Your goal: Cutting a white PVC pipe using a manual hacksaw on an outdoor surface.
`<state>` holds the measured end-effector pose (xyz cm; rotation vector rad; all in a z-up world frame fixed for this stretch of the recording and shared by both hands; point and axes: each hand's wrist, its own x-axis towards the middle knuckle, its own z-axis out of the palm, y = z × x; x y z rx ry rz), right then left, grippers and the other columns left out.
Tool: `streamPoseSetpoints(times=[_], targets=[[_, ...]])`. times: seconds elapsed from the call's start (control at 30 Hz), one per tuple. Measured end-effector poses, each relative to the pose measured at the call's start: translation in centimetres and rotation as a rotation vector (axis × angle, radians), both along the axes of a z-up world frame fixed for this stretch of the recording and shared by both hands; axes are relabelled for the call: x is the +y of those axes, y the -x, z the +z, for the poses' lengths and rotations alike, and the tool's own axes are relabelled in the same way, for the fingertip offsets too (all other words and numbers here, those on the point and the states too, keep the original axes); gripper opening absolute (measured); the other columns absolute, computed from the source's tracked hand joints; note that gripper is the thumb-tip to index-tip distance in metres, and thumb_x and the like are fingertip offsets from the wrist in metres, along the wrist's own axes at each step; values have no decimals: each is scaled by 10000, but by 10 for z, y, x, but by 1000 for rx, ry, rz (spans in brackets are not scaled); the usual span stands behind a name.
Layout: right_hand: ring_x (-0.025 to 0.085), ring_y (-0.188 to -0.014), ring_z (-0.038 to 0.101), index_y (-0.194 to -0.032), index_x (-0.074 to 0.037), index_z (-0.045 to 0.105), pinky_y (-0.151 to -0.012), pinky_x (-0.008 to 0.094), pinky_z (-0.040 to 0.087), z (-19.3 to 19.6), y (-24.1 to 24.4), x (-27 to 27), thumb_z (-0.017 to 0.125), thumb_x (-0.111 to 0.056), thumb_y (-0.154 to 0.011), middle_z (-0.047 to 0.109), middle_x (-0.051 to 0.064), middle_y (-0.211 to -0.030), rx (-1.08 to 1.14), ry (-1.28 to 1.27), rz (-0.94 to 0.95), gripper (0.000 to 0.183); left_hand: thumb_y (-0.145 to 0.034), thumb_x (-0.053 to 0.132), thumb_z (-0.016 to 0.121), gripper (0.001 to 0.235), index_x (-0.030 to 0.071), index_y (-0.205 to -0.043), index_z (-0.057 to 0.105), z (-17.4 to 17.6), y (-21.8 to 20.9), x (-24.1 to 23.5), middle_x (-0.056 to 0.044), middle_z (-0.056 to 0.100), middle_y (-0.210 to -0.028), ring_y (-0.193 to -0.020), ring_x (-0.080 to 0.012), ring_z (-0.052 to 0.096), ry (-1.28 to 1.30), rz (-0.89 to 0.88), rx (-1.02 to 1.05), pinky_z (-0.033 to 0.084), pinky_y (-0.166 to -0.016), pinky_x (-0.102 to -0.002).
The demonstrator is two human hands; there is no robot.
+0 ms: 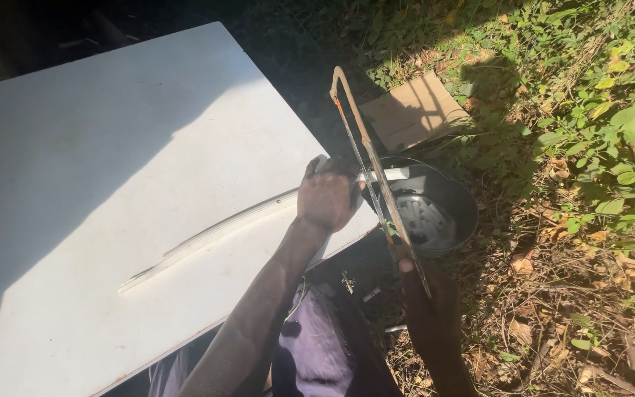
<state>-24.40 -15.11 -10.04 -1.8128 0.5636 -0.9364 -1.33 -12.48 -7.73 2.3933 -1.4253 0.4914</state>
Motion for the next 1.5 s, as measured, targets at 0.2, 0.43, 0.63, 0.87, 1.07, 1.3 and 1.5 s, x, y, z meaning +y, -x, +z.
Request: streamPoseSetpoints(times=[0.2, 0.43, 0.63, 0.87, 1.07, 1.3, 1.5], targets=[[119, -433, 401, -646, -124, 566, -452, 319, 330, 0, -1, 4, 535, -328, -963, 420, -25, -490, 25, 31, -10, 378, -979, 368, 431, 349, 204, -1095, 716, -4, -1, 0, -72, 619, -1283, -1255, -260, 522, -15, 29, -2, 301, -1103, -485], [115, -427, 410, -728, -118, 647, -457, 321, 366, -2, 0, 4, 562, -325, -950, 412, -20, -481, 30, 47, 22, 315, -1012, 391, 295, 535, 65, -1105, 709, -3, -5, 0, -177, 484, -1456, -1427, -284, 358, -130, 21, 118, 177, -1197, -489], [243, -859, 525, -1492, -100, 419, -694, 323, 518, -62, 10, -34, 735, 120, -899, 493, 196, -1132, -30, 1287, -212, 707, -1012, 421, 300, 556, 85, -1041, 743, 5, 1, 6, -168, 526, -1423, -1446, -256, 349, -166, 45, 138, 168, -1205, -476], [136, -460, 483, -937, -115, 817, -470, 334, 402, 16, 13, 10, 611, -361, -903, 506, 22, -479, 219, -207, -53, 322, -977, 361, 422, 358, 166, -1037, 717, -9, -5, 3, -28, 717, -1114, -1242, -212, 523, -25, 40, -33, 302, -1086, -438], [137, -423, 508, -618, -96, 640, -483, 341, 417, 12, 14, 7, 636, -437, -902, 508, 37, -450, 233, -181, -108, 444, -1010, 384, 363, 413, 160, -1061, 706, 0, -3, 4, -61, 727, -1044, -1179, -241, 575, -83, 72, 25, 295, -1116, -467], [182, -386, 484, -489, -44, 553, -435, 350, 367, 11, 42, 8, 595, -365, -925, 509, 72, -416, 292, -218, -32, 544, -989, 379, 426, 404, 123, -972, 738, -9, -6, -2, -99, 708, -1058, -1193, -232, 564, -51, 79, -22, 317, -1105, -468], [326, -780, 550, -1242, 54, 589, -649, 462, 361, -74, 6, -58, 563, -6, -872, 584, 208, -1052, 138, 1522, -210, 376, -1032, 388, 347, 452, 133, -1048, 719, 23, 19, 5, -92, 750, -1005, -1147, -196, 660, -241, 190, 132, 154, -1218, -524]])
